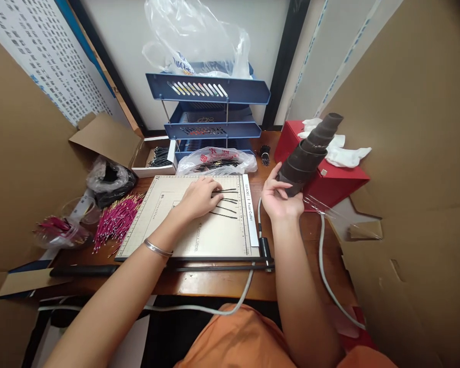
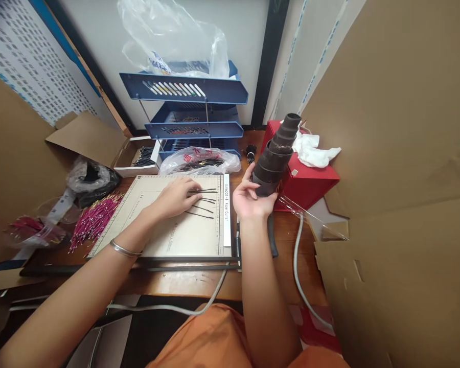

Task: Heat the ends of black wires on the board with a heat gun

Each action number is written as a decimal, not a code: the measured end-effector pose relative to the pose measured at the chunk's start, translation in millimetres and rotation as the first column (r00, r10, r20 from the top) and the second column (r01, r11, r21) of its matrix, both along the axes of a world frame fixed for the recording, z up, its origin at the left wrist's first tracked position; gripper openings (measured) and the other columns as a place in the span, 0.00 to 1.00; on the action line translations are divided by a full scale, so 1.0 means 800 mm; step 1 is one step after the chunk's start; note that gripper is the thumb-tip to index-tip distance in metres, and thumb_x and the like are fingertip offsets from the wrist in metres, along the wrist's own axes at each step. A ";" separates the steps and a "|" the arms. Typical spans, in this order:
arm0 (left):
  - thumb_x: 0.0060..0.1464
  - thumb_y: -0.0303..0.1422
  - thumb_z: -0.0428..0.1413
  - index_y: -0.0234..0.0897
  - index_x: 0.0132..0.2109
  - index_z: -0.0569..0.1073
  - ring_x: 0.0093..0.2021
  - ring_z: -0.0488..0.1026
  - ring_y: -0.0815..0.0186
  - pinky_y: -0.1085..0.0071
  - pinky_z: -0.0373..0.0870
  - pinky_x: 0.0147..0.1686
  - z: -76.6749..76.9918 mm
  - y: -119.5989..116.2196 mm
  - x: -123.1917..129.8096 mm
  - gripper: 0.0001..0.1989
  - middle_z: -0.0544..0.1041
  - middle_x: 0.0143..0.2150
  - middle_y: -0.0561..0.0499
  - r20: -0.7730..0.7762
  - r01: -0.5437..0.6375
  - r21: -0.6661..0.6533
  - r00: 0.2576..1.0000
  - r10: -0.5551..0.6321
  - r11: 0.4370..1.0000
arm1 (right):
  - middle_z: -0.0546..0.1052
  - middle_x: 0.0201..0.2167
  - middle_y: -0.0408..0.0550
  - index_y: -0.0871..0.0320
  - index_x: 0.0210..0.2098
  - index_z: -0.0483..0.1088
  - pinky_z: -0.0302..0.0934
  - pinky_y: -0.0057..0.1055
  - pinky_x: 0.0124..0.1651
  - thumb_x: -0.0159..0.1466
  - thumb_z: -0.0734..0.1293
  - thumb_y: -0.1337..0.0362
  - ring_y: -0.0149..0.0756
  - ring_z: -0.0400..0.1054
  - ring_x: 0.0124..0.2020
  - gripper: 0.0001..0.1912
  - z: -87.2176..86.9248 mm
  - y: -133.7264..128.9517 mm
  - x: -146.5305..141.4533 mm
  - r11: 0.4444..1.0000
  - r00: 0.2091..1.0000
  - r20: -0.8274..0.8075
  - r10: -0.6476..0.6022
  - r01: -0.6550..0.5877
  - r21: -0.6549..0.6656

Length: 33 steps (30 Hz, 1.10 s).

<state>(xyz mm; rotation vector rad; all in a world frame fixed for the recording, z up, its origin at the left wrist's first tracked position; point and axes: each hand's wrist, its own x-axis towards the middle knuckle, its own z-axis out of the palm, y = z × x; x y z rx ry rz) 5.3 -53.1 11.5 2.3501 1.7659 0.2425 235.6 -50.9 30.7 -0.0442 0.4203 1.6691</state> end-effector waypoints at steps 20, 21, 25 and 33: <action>0.69 0.43 0.62 0.40 0.32 0.75 0.41 0.75 0.51 0.55 0.64 0.43 -0.020 -0.119 0.064 0.17 0.82 0.33 0.47 0.138 -0.143 0.056 0.981 0.134 0.988 | 0.86 0.49 0.52 0.53 0.44 0.80 0.73 0.48 0.60 0.69 0.72 0.56 0.45 0.78 0.51 0.08 -0.040 -0.090 -0.004 0.936 -0.510 0.795 -0.330 -0.289 0.203; 0.68 0.45 0.63 0.40 0.33 0.76 0.41 0.74 0.53 0.55 0.63 0.44 -0.023 -0.120 0.060 0.17 0.82 0.34 0.48 0.184 -0.129 0.057 0.976 0.116 0.990 | 0.84 0.56 0.53 0.52 0.46 0.81 0.67 0.55 0.69 0.69 0.70 0.61 0.50 0.76 0.60 0.09 -0.041 -0.085 -0.001 0.914 -0.594 0.709 -0.381 -0.356 0.193; 0.59 0.49 0.72 0.41 0.41 0.79 0.45 0.73 0.55 0.55 0.61 0.50 -0.027 -0.126 0.041 0.18 0.82 0.40 0.52 0.324 -0.049 -0.009 0.945 0.050 0.999 | 0.65 0.79 0.53 0.55 0.59 0.78 0.46 0.67 0.84 0.63 0.65 0.74 0.59 0.52 0.83 0.27 -0.040 -0.059 0.001 0.858 -0.704 0.556 -0.442 -0.513 0.033; 0.61 0.41 0.73 0.41 0.42 0.79 0.45 0.73 0.58 0.58 0.58 0.51 -0.029 -0.129 0.035 0.13 0.80 0.39 0.54 0.378 -0.047 -0.044 0.924 0.060 0.998 | 0.54 0.83 0.62 0.64 0.64 0.76 0.47 0.63 0.85 0.64 0.62 0.76 0.61 0.47 0.85 0.30 -0.047 -0.052 -0.014 0.779 -0.736 0.492 -0.465 -0.604 -0.167</action>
